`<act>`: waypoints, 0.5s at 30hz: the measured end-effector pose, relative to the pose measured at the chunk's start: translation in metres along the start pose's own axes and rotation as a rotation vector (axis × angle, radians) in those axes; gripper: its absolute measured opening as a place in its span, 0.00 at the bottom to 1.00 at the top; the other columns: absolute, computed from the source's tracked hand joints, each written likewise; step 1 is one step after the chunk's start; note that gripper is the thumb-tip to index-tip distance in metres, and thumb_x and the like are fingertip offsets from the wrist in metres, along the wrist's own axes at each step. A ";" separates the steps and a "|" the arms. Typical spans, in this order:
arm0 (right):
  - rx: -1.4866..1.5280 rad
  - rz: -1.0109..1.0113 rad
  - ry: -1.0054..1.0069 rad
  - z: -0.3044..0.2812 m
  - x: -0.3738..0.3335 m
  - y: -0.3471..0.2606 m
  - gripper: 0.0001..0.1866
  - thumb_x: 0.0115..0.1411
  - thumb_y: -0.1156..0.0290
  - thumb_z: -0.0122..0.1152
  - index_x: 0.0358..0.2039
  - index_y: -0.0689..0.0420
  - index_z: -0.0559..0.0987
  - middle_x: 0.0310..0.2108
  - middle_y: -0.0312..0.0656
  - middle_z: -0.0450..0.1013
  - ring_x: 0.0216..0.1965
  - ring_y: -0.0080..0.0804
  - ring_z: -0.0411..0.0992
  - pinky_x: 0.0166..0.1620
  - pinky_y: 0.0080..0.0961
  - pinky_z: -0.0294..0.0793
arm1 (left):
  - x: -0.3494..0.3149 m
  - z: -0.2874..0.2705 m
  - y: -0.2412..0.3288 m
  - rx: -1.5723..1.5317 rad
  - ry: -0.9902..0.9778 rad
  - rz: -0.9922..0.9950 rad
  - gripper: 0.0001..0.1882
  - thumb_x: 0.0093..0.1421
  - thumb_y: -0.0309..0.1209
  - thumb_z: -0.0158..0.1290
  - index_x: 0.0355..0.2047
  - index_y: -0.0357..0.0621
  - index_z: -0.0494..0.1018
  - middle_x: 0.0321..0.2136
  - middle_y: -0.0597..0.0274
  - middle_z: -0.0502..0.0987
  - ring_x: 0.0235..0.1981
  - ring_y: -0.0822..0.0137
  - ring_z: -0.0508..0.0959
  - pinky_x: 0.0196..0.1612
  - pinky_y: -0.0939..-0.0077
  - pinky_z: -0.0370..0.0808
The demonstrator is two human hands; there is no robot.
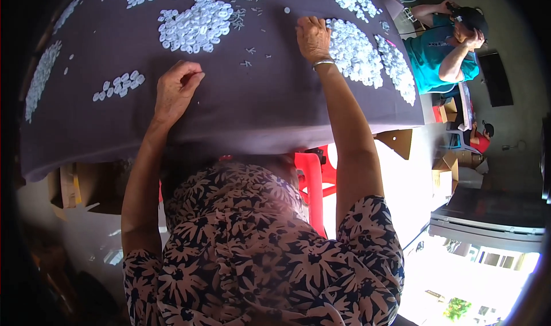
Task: The person assembles small plastic parts by hand, inserting fasteners into them.
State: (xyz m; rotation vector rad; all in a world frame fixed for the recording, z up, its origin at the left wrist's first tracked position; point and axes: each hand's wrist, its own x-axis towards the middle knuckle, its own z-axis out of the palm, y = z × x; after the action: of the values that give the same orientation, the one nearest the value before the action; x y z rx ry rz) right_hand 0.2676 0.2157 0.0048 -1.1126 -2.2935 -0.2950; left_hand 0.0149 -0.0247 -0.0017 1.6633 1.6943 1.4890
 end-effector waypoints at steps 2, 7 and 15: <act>-0.111 0.008 -0.027 0.005 -0.003 0.019 0.08 0.54 0.65 0.56 0.35 0.50 0.75 0.37 0.37 0.71 0.44 0.40 0.67 0.45 0.43 0.65 | 0.000 0.002 0.001 -0.019 -0.019 0.000 0.04 0.56 0.22 0.55 0.32 0.37 0.73 0.25 0.67 0.72 0.25 0.79 0.71 0.30 0.84 0.69; -0.297 -0.015 -0.062 0.004 -0.003 0.051 0.08 0.52 0.68 0.55 0.34 0.50 0.75 0.38 0.36 0.70 0.45 0.38 0.66 0.44 0.42 0.65 | -0.001 -0.003 0.005 0.000 -0.021 0.003 0.04 0.56 0.22 0.55 0.31 0.36 0.73 0.24 0.66 0.72 0.25 0.78 0.71 0.30 0.83 0.68; 0.334 -0.390 0.010 -0.047 0.016 -0.088 0.04 0.52 0.71 0.59 0.29 0.56 0.76 0.28 0.43 0.71 0.31 0.43 0.72 0.34 0.35 0.74 | -0.004 -0.005 0.002 0.004 -0.001 -0.004 0.03 0.56 0.23 0.53 0.29 0.36 0.72 0.24 0.65 0.73 0.25 0.78 0.70 0.30 0.83 0.68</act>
State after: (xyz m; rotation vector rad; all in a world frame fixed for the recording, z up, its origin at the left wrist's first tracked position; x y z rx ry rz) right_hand 0.2102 0.1508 0.0563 -0.4962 -2.4268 -0.0572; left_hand 0.0126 -0.0307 0.0002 1.6616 1.6994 1.4836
